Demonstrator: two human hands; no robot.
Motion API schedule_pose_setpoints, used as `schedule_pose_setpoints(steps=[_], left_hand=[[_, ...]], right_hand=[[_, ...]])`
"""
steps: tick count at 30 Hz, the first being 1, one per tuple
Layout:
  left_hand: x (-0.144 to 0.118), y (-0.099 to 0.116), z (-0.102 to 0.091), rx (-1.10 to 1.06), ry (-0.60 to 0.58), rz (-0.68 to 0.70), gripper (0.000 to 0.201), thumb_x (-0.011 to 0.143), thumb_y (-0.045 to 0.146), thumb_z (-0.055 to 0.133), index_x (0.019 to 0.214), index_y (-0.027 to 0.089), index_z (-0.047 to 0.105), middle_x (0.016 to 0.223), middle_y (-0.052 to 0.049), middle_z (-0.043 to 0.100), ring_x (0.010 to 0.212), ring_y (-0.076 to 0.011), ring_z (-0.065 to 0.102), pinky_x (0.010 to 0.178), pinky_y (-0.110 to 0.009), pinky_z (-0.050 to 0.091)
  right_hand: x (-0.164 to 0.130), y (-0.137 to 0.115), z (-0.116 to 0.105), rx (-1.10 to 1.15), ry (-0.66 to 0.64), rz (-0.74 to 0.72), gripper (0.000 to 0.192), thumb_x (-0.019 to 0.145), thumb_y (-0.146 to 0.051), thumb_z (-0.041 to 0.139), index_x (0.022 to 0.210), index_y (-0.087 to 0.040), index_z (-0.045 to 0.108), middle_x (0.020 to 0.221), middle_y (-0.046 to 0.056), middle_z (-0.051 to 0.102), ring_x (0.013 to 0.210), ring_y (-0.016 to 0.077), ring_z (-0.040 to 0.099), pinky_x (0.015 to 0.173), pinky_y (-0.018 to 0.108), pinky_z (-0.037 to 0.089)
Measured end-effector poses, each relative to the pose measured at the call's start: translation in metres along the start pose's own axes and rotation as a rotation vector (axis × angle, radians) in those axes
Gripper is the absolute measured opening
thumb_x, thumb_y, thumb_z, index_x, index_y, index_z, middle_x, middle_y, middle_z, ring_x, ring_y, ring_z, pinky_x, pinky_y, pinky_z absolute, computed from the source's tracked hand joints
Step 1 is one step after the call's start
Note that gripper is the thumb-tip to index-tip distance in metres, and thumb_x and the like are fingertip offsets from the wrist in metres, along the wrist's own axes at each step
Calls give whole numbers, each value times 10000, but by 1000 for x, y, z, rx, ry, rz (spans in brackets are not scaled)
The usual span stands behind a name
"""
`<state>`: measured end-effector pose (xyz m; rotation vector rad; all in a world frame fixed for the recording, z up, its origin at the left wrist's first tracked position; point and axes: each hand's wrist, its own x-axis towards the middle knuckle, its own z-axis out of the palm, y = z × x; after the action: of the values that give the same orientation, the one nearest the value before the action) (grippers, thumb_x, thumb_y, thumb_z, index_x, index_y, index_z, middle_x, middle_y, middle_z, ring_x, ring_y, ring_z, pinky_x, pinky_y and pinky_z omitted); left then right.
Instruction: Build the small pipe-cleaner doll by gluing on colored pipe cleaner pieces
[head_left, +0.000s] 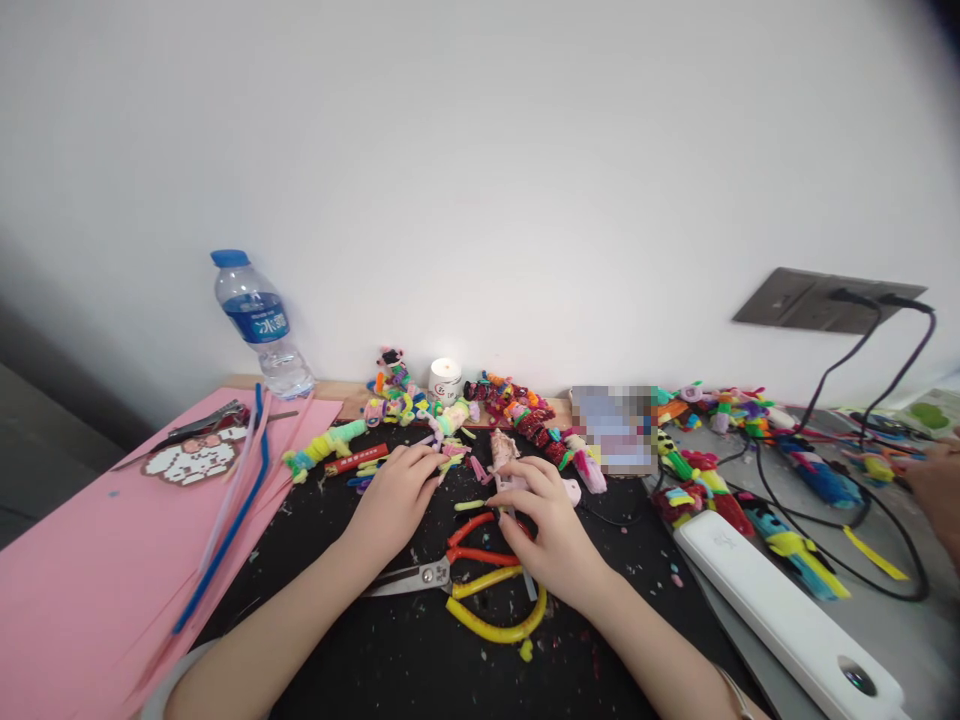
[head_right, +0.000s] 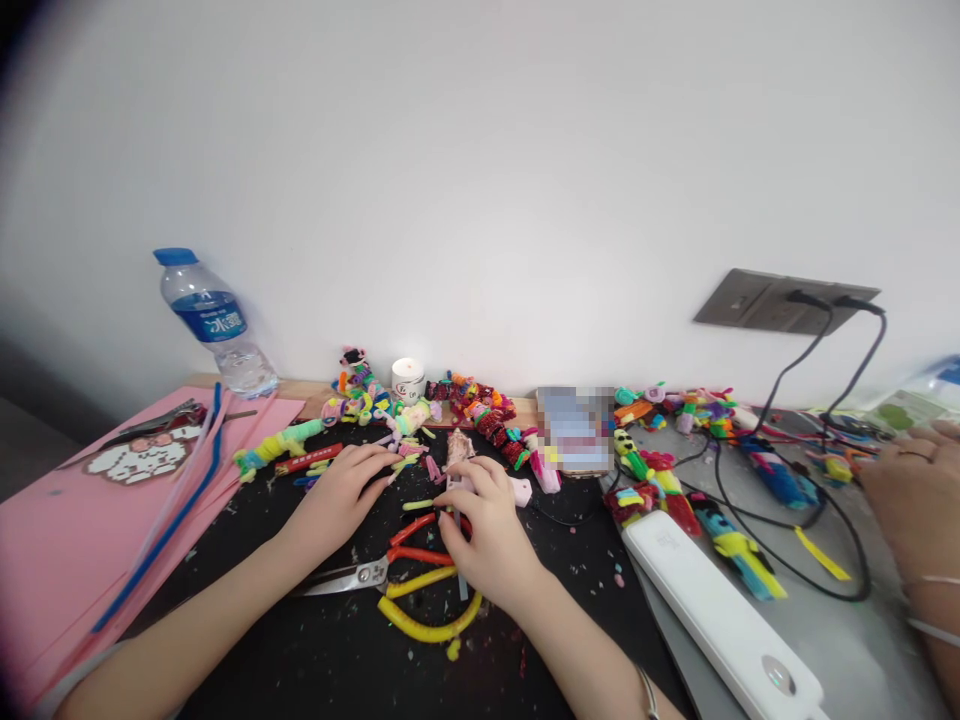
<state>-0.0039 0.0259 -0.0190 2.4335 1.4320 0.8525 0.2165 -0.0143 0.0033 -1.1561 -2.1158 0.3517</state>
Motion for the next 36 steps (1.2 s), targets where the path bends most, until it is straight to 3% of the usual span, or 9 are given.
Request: schedule_pose_setpoints(steps=[5,12,26,31,36], left_hand=[[2,0,0,-35,2,-3,195,873,76,486,960,188,621,1005,-54,633,963,-233,545,872,-383,457],[3,0,-1,-43,-15,-20,173,868,76,490,910,189,614,931,-41,663,906,-227,564,816,-362,465],[0,3,-2,-66,1,-12,201,860,88,495,958,186,640,956,-60,668,938,-228,595,862,-384,494],[1,9,-7,-151,83,15,215,897,118,461,965,204,647,973,-50,663,942,-205,614,860,-346,501],[-2,20,-12,-263,120,77,210,917,137,463,979,184,657,969,-60,667,927,-186,621,854,-310,498]], right_hand=[[0,0,0,2,9,2,231,783,-79,554,896,-229,689,1128,82,590,1153,271,429,990,500,394],[1,1,0,10,12,4,232,788,-80,549,893,-233,688,1110,76,600,1134,260,444,978,479,401],[1,0,-2,17,9,10,222,788,-82,546,893,-224,680,1101,82,611,1114,259,471,968,493,404],[2,0,-3,25,29,7,234,787,-78,547,906,-233,676,1081,77,613,1095,255,492,949,482,427],[3,1,-4,42,66,-20,296,802,-93,577,1058,-227,641,1087,85,620,1074,246,510,947,460,441]])
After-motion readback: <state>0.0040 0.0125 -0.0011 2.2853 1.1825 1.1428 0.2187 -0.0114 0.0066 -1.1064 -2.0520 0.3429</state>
